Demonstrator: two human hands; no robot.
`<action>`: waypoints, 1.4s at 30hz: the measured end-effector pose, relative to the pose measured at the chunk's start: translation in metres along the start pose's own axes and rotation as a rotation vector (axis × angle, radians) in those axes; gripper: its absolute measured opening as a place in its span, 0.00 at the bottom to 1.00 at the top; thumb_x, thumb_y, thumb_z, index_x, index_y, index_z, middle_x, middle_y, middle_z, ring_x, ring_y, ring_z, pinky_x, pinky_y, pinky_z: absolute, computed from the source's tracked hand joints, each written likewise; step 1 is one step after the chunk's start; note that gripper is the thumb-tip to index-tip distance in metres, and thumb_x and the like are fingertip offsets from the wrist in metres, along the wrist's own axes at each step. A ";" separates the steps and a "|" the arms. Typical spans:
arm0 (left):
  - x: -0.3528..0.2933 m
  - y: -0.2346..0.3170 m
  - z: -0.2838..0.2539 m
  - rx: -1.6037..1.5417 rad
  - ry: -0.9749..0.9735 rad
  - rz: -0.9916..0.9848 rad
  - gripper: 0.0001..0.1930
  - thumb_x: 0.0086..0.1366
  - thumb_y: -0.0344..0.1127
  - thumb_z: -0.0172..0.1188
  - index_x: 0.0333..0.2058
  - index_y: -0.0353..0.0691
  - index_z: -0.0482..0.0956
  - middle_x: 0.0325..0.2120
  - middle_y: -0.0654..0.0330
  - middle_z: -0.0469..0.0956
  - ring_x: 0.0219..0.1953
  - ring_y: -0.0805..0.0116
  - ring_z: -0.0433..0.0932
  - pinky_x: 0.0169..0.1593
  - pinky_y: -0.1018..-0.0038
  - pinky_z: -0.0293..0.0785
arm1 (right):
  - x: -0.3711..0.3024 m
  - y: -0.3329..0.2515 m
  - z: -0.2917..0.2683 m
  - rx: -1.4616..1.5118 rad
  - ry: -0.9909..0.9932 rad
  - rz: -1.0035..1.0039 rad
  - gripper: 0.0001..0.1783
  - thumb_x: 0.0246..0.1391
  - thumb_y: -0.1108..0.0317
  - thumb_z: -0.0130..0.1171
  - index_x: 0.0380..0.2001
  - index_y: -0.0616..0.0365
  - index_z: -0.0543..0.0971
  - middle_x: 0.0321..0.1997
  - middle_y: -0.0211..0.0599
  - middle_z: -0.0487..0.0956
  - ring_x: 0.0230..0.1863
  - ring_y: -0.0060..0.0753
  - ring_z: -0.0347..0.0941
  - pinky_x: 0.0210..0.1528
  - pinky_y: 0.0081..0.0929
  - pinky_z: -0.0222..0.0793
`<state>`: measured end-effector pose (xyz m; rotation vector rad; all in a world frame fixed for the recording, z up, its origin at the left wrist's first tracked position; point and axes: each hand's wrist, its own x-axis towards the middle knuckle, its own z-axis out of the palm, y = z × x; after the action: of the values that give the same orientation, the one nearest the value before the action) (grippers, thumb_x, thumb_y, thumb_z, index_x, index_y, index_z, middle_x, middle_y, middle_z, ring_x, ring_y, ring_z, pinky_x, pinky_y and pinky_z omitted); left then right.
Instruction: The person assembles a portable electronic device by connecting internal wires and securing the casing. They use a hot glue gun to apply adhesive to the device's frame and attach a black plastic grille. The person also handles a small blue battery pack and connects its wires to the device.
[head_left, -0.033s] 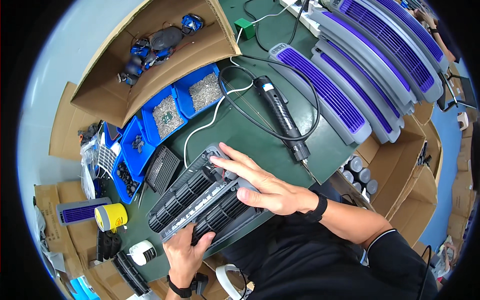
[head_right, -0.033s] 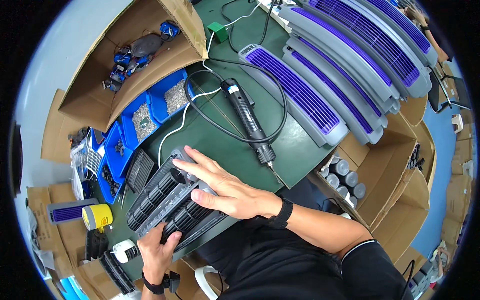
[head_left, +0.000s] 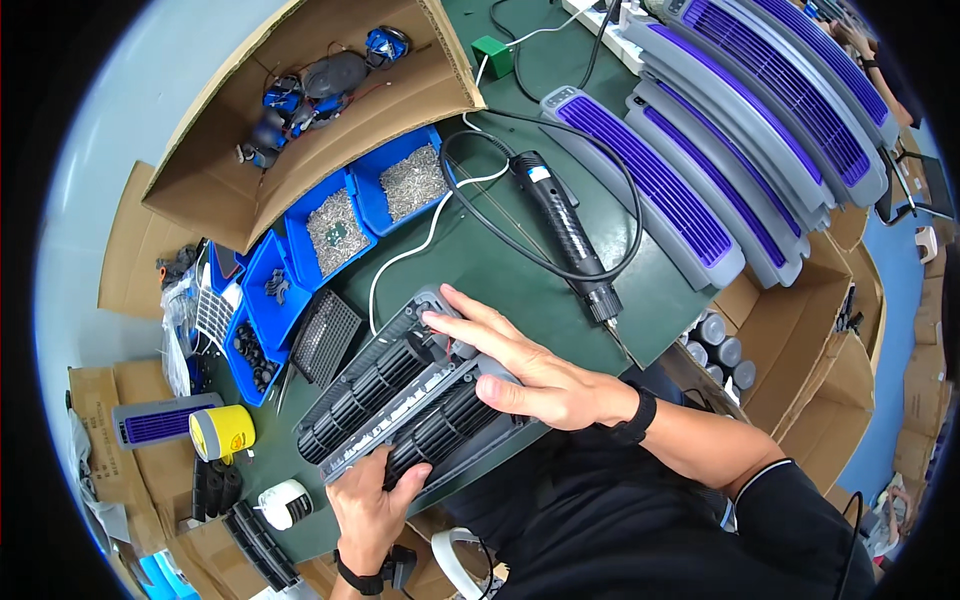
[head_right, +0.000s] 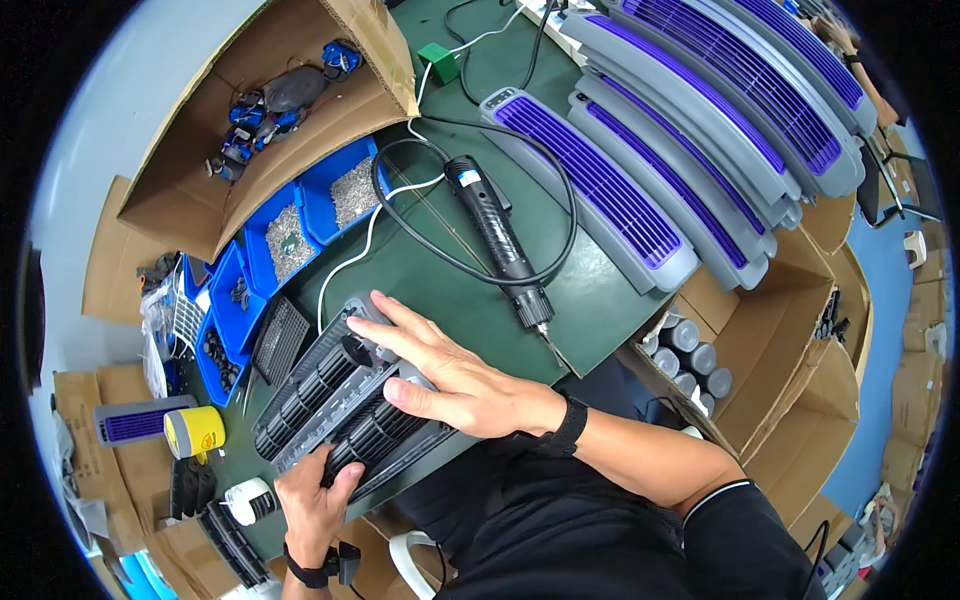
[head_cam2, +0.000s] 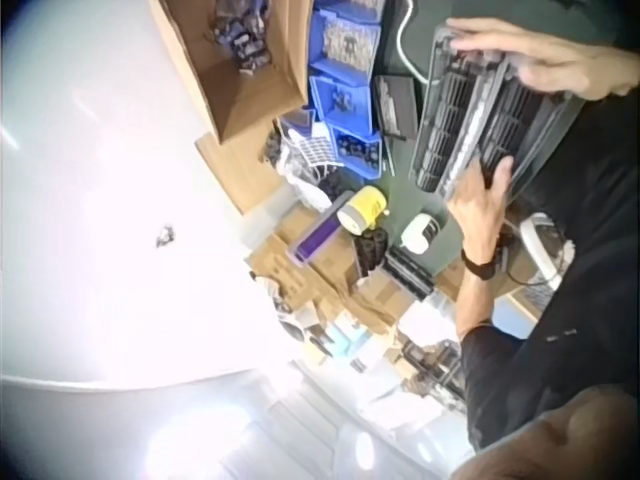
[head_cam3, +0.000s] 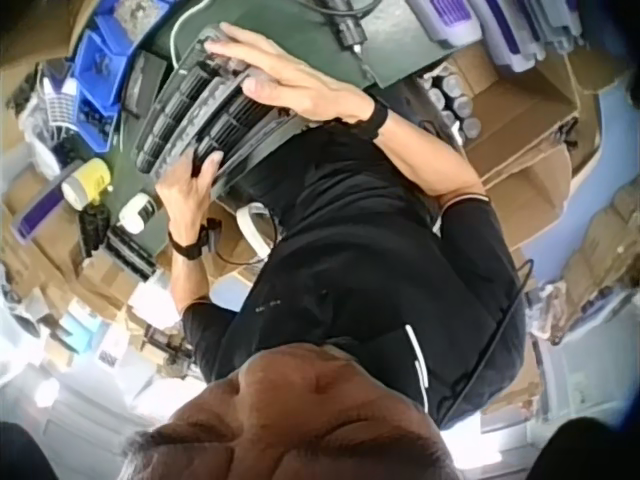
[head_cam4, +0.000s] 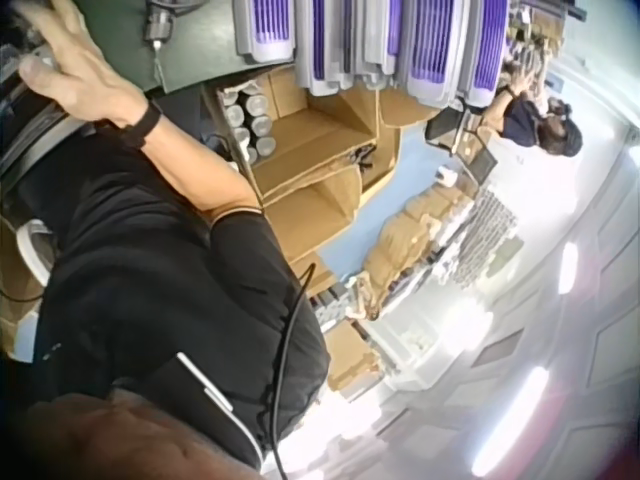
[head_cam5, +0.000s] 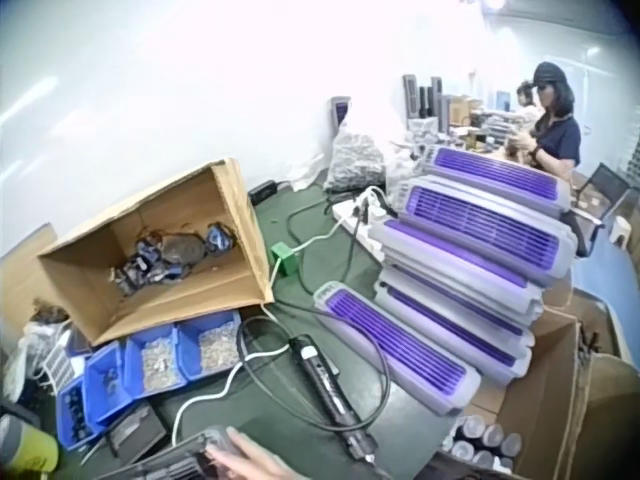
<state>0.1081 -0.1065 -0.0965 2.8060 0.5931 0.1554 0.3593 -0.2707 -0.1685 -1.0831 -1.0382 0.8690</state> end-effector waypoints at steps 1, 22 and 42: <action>0.000 0.000 0.000 0.001 0.001 0.006 0.23 0.59 0.47 0.77 0.41 0.30 0.86 0.25 0.45 0.82 0.26 0.49 0.82 0.32 0.62 0.76 | 0.000 0.001 0.000 0.003 0.000 -0.002 0.45 0.72 0.34 0.46 0.81 0.49 0.54 0.86 0.60 0.37 0.85 0.65 0.32 0.81 0.57 0.39; 0.002 -0.007 -0.043 -0.101 0.175 -0.031 0.08 0.62 0.28 0.73 0.40 0.36 0.86 0.30 0.51 0.86 0.29 0.53 0.85 0.35 0.66 0.80 | 0.004 -0.014 -0.004 -0.042 -0.012 0.063 0.41 0.73 0.47 0.49 0.80 0.56 0.56 0.86 0.58 0.39 0.86 0.55 0.34 0.83 0.49 0.32; 0.034 -0.028 -0.038 0.120 -0.090 0.027 0.20 0.68 0.40 0.68 0.50 0.29 0.77 0.44 0.44 0.76 0.45 0.42 0.75 0.49 0.55 0.74 | 0.001 0.000 -0.003 0.038 -0.023 0.016 0.40 0.75 0.47 0.50 0.81 0.48 0.54 0.87 0.54 0.35 0.87 0.56 0.29 0.83 0.49 0.35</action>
<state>0.1222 -0.0587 -0.0660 2.9195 0.5618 -0.0014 0.3619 -0.2707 -0.1690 -1.0535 -1.0294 0.9123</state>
